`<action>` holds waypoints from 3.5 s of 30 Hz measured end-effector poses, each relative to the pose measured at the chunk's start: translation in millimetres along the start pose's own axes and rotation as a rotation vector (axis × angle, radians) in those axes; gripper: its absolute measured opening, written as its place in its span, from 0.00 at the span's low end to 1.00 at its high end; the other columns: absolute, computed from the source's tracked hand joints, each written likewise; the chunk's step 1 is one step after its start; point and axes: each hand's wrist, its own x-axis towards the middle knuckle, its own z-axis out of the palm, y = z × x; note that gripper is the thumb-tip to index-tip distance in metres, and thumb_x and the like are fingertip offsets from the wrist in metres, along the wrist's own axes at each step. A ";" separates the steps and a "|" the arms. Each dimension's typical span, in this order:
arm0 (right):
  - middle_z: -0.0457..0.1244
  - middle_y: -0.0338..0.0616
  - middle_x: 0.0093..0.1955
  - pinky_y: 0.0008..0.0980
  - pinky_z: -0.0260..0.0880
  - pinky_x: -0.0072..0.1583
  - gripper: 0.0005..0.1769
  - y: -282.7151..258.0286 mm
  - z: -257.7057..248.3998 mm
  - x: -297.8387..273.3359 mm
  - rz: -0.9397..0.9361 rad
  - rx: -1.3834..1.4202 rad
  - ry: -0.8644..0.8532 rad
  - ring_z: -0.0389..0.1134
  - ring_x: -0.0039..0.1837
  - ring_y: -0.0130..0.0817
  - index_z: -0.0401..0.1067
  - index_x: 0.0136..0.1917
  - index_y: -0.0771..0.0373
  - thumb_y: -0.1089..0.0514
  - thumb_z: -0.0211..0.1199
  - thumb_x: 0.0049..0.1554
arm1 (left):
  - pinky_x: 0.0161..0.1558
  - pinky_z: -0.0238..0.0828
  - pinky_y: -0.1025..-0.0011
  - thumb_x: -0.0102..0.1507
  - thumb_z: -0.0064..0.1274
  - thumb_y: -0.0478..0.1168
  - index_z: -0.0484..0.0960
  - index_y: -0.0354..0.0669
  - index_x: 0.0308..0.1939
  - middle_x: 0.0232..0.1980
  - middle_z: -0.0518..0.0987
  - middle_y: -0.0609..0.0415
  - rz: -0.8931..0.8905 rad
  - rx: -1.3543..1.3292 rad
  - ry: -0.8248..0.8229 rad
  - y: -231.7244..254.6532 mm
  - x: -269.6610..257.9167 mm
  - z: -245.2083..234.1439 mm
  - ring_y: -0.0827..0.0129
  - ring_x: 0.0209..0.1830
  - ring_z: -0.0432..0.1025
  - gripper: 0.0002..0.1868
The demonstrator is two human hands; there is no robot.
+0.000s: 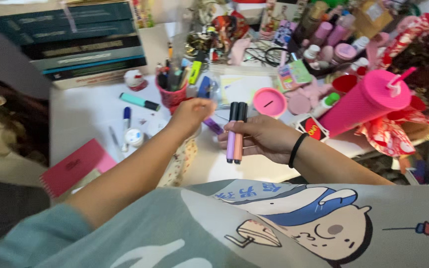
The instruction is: The person organizes a cluttered desk by picking up various items such as highlighters, a small orange toy, and a pink piggy bank, then placing them into containers or different locations on the desk.
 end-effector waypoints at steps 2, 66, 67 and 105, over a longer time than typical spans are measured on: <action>0.71 0.53 0.57 0.37 0.78 0.57 0.21 -1.9 -11.3 -4.2 -0.004 0.050 0.066 0.75 0.55 0.39 0.70 0.61 0.69 0.51 0.58 0.61 | 0.54 0.72 0.63 0.58 0.61 0.37 0.87 0.44 0.50 0.50 0.84 0.51 0.207 0.507 0.046 -25.4 12.1 3.0 0.58 0.51 0.77 0.16; 0.71 0.46 0.54 0.33 0.78 0.56 0.18 -11.7 43.1 36.7 -0.090 0.233 0.086 0.75 0.53 0.32 0.72 0.58 0.66 0.51 0.57 0.61 | 0.58 0.67 0.57 0.54 0.65 0.38 0.83 0.54 0.50 0.57 0.78 0.59 0.110 1.341 0.057 -45.4 21.1 -182.5 0.61 0.64 0.68 0.20; 0.71 0.46 0.54 0.33 0.78 0.56 0.17 -11.5 42.1 39.4 -0.088 0.215 0.110 0.75 0.53 0.32 0.72 0.58 0.65 0.51 0.58 0.61 | 0.58 0.68 0.58 0.55 0.65 0.39 0.83 0.54 0.50 0.56 0.78 0.59 0.118 1.327 0.062 -43.7 23.4 -181.5 0.61 0.64 0.69 0.20; 0.69 0.39 0.51 0.33 0.74 0.58 0.16 -6.2 75.0 33.5 -0.210 0.029 0.032 0.71 0.52 0.26 0.72 0.56 0.65 0.51 0.62 0.60 | 0.35 0.67 0.74 0.68 0.51 0.50 0.83 0.34 0.47 0.35 0.79 0.57 -0.100 -0.358 0.059 127.2 -129.0 -48.4 0.77 0.31 0.69 0.20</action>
